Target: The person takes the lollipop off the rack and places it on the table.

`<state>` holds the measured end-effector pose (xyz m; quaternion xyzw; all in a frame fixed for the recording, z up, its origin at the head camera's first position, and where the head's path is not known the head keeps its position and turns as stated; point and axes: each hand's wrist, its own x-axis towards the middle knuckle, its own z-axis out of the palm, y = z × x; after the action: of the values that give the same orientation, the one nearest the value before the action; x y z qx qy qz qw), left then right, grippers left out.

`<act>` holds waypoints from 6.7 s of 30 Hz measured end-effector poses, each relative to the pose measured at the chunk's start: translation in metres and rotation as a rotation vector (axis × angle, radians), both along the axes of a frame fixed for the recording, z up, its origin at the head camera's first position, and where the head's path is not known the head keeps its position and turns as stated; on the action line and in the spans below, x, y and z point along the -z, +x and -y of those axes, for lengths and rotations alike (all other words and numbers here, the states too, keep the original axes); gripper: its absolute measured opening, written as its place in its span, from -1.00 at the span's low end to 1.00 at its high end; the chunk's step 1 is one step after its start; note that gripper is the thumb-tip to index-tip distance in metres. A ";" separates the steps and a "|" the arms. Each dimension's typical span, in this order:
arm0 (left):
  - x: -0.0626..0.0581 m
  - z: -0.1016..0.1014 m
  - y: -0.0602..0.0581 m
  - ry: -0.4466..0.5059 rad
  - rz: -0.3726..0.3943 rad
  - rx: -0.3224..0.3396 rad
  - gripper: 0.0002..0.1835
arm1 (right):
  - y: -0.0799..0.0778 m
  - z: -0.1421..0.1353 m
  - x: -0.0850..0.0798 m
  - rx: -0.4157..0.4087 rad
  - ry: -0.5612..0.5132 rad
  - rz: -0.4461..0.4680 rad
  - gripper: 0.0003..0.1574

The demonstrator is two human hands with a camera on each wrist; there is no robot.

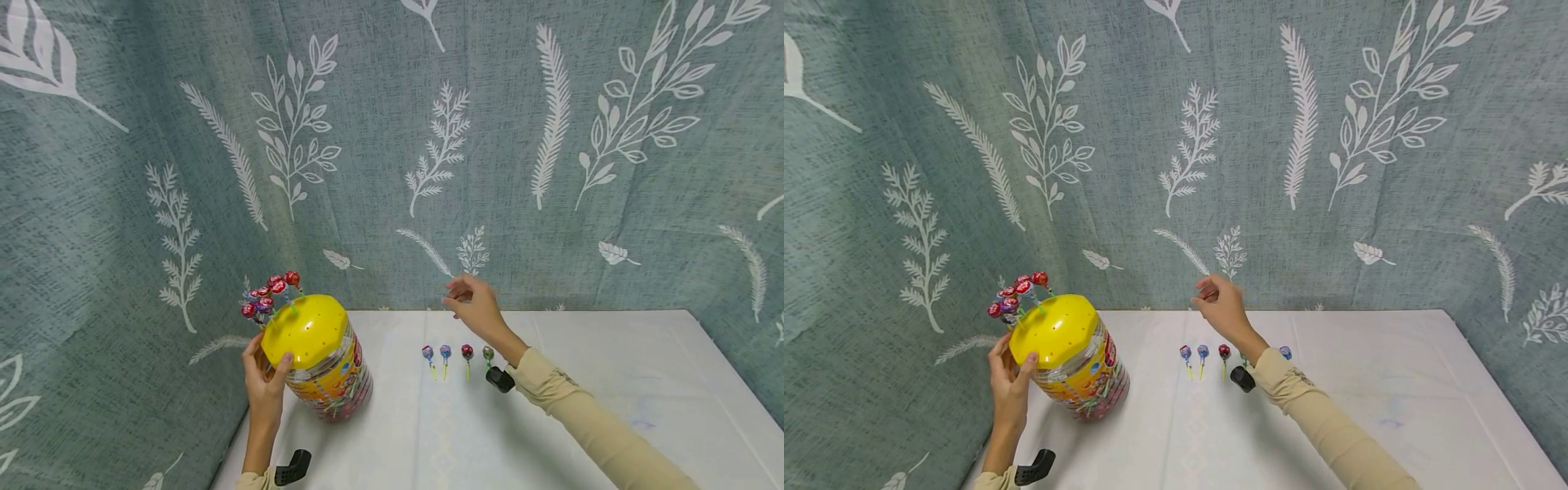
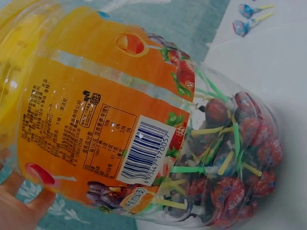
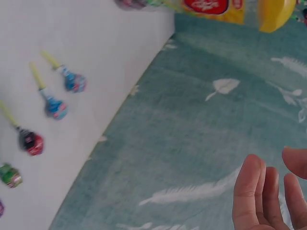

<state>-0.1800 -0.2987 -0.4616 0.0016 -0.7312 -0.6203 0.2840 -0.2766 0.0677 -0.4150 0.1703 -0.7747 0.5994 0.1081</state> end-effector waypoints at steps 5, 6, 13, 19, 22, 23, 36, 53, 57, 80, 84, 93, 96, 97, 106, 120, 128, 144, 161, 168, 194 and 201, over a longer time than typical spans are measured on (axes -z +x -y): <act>0.000 0.000 0.000 0.006 -0.012 0.010 -0.30 | 0.001 0.017 -0.013 -0.047 -0.014 -0.007 -0.73; 0.000 0.000 0.000 0.008 -0.015 0.010 -0.30 | 0.001 0.020 -0.016 -0.057 -0.016 -0.010 -0.73; 0.001 0.000 0.000 0.014 -0.022 0.009 -0.29 | 0.001 0.047 -0.030 -0.087 -0.007 -0.056 -0.75; 0.000 0.000 0.001 -0.010 -0.006 -0.013 -0.28 | 0.000 0.071 -0.041 -0.127 -0.024 -0.085 -0.73; 0.001 -0.001 0.001 -0.016 -0.004 -0.019 -0.28 | 0.000 0.084 -0.044 -0.162 -0.030 -0.087 -0.72; 0.001 -0.001 0.001 -0.017 -0.004 -0.019 -0.28 | -0.001 0.088 -0.045 -0.171 -0.028 -0.095 -0.72; 0.000 0.002 0.000 -0.019 0.009 -0.032 -0.28 | -0.010 0.143 -0.051 -0.285 -0.003 -0.108 -0.70; -0.014 -0.008 0.009 -0.013 0.009 -0.041 -0.31 | -0.015 0.206 -0.064 -0.319 0.086 -0.153 -0.60; -0.020 -0.014 0.012 -0.025 0.002 -0.045 -0.32 | -0.014 0.216 -0.068 -0.351 0.105 -0.137 -0.59; -0.023 -0.018 0.013 -0.054 0.006 -0.038 -0.30 | -0.019 0.226 -0.067 -0.266 -0.104 -0.190 -0.64; -0.023 -0.018 0.012 -0.060 0.014 -0.046 -0.30 | -0.020 0.220 -0.070 -0.244 -0.122 -0.214 -0.67; -0.023 -0.014 0.012 -0.051 0.011 -0.057 -0.31 | -0.016 0.195 -0.072 -0.261 -0.106 -0.253 -0.69; -0.021 -0.013 0.012 -0.048 0.008 -0.057 -0.30 | -0.014 0.185 -0.070 -0.247 -0.096 -0.237 -0.67; -0.021 -0.013 0.012 -0.045 0.006 -0.055 -0.30 | -0.014 0.182 -0.069 -0.241 -0.091 -0.230 -0.66; -0.021 -0.016 0.011 -0.023 -0.009 -0.040 -0.30 | -0.009 0.150 -0.060 -0.218 -0.054 -0.184 -0.66; -0.021 -0.011 0.012 -0.083 0.019 -0.054 -0.31 | 0.003 0.119 -0.046 -0.216 -0.041 -0.112 -0.64; -0.003 0.003 0.002 -0.136 0.047 -0.086 -0.28 | 0.011 0.107 -0.036 -0.243 -0.053 -0.066 -0.64; -0.016 -0.002 0.002 -0.131 0.103 -0.104 -0.30 | 0.041 0.087 -0.034 -0.282 -0.083 0.021 -0.60; -0.001 0.004 -0.007 -0.119 0.080 -0.109 -0.31 | 0.057 0.075 0.000 -0.209 -0.109 0.105 -0.61; 0.001 0.005 -0.007 -0.098 0.065 -0.101 -0.32 | 0.048 0.072 0.038 -0.184 -0.146 0.138 -0.59; 0.003 0.004 -0.007 -0.088 0.053 -0.112 -0.32 | 0.056 0.061 0.113 -0.044 -0.150 0.355 -0.62; 0.002 0.003 -0.006 -0.100 0.057 -0.117 -0.32 | 0.060 0.064 0.130 0.040 -0.149 0.397 -0.60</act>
<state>-0.1859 -0.3018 -0.4636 0.0477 -0.7677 -0.5651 0.2985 -0.2170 0.0034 -0.5453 0.0248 -0.7375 0.6746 -0.0225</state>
